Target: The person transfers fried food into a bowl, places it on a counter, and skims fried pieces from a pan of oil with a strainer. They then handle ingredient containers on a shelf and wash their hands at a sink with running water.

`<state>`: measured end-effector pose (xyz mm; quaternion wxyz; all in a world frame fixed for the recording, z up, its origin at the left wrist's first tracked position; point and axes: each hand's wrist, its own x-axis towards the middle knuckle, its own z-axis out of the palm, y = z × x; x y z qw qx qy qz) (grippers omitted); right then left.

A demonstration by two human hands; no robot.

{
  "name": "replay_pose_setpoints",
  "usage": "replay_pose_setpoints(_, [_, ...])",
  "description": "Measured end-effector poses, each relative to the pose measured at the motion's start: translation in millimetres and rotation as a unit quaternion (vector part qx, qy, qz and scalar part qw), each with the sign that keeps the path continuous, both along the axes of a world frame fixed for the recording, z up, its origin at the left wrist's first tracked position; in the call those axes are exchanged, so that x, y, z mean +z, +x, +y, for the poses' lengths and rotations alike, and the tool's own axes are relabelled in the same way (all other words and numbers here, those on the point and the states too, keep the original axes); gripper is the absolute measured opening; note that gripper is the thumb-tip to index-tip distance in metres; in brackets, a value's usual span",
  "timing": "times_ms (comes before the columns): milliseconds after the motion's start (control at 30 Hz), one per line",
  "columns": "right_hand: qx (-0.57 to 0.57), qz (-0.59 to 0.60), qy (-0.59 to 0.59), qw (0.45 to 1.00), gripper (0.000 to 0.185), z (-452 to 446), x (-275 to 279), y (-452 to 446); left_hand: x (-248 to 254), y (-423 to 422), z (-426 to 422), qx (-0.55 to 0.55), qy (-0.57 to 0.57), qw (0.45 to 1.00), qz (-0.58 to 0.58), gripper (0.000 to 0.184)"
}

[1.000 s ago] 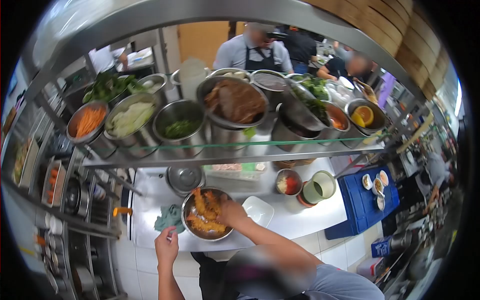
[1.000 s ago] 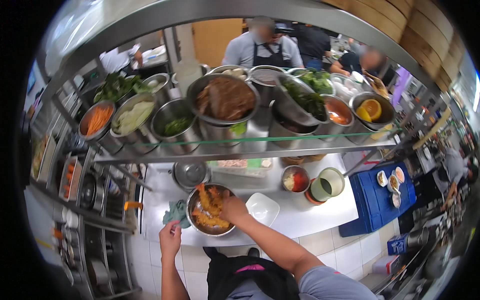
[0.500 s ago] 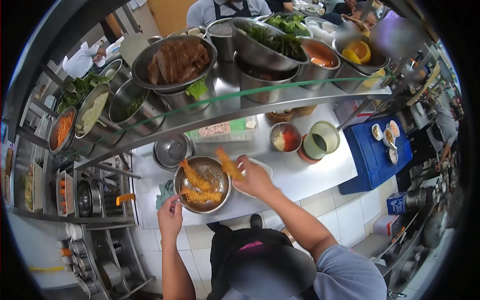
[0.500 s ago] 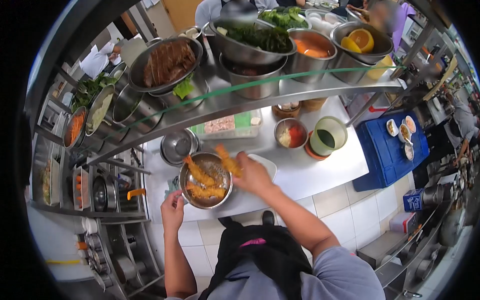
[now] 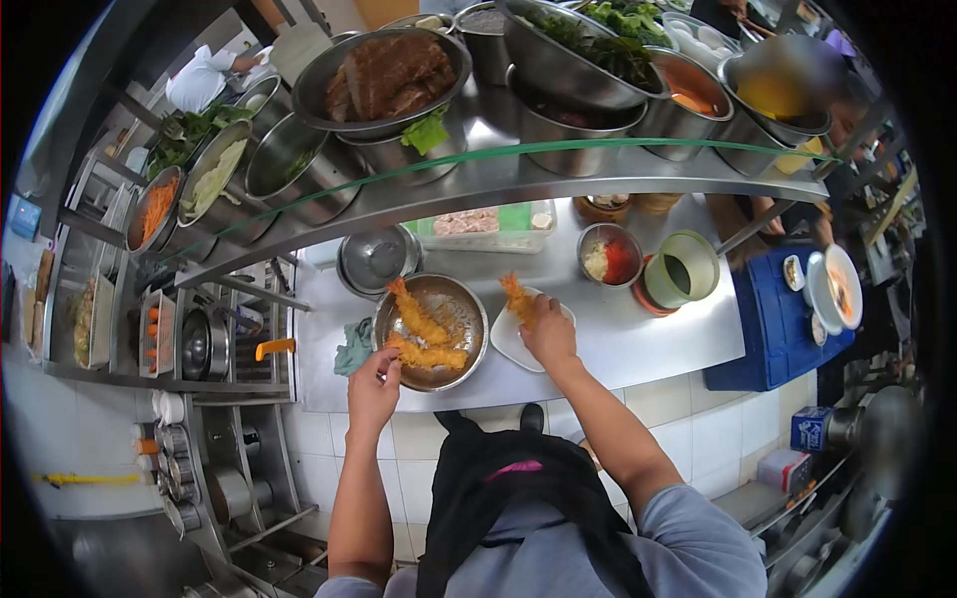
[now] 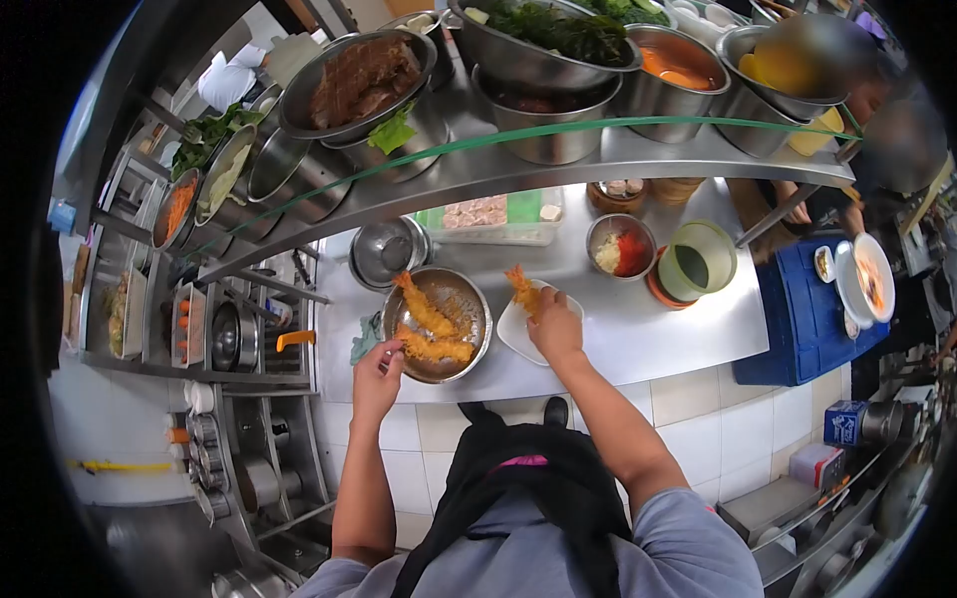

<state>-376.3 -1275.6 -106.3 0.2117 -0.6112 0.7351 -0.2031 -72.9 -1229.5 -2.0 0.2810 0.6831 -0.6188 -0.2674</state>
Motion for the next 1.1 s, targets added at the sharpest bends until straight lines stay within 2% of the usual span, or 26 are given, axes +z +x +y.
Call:
replay_pose_setpoints(167, [-0.002, -0.018, 0.004, 1.000, 0.055, -2, 8, 0, 5, 4, -7, 0.002, 0.007, 0.999, -0.045, 0.022])
replay_pose_setpoints(233, [-0.007, -0.018, 0.012, 1.000, 0.057, 0, 9, -2, 9, 5, -17, -0.048, 0.003, 0.988, -0.146, 0.026])
replay_pose_setpoints(300, [-0.010, -0.030, 0.023, 0.999, 0.058, 1, 8, -2, 7, 9, -32, -0.056, 0.020, 0.985, -0.165, 0.029])
replay_pose_setpoints(367, [-0.016, -0.038, 0.026, 0.999, 0.058, 2, 4, -3, 0, 13, -46, -0.157, -0.072, 0.933, -0.317, 0.030])
replay_pose_setpoints(400, [-0.016, -0.022, 0.023, 0.999, 0.058, 3, 6, -1, 1, 13, -50, -0.152, -0.070, 0.933, -0.319, 0.030])
replay_pose_setpoints(467, [-0.014, -0.024, 0.025, 0.999, 0.056, 3, 8, 0, 3, 13, -59, -0.228, -0.081, 0.891, -0.385, 0.037])
replay_pose_setpoints(567, [-0.010, -0.019, 0.014, 1.000, 0.055, 7, 13, -1, 0, 13, -71, -0.244, -0.049, 0.871, -0.424, 0.028])
replay_pose_setpoints(733, [-0.030, -0.026, 0.007, 0.999, 0.052, 24, 40, -6, -8, 9, -80, -0.284, -0.016, 0.836, -0.470, 0.025])
replay_pose_setpoints(767, [-0.032, -0.031, -0.027, 0.999, 0.047, 28, 42, -7, -9, 9, -82, -0.287, -0.003, 0.828, -0.482, 0.024])
replay_pose_setpoints(833, [-0.035, -0.037, -0.060, 0.997, 0.042, 33, 40, -8, -9, 9, -84, -0.288, 0.005, 0.830, -0.477, 0.023])
replay_pose_setpoints(900, [0.006, -0.074, -0.148, 0.986, 0.029, 35, 41, -5, -7, 11, -88, -0.290, 0.012, 0.832, -0.472, 0.021])
replay_pose_setpoints(1033, [0.011, -0.119, -0.135, 0.984, 0.020, 30, 57, 12, -5, 18, -98, -0.316, 0.072, 0.839, -0.437, 0.020])
replay_pose_setpoints(1100, [0.006, -0.119, -0.184, 0.976, 0.017, 26, 56, 15, -4, 22, -103, -0.334, 0.077, 0.834, -0.433, 0.019])
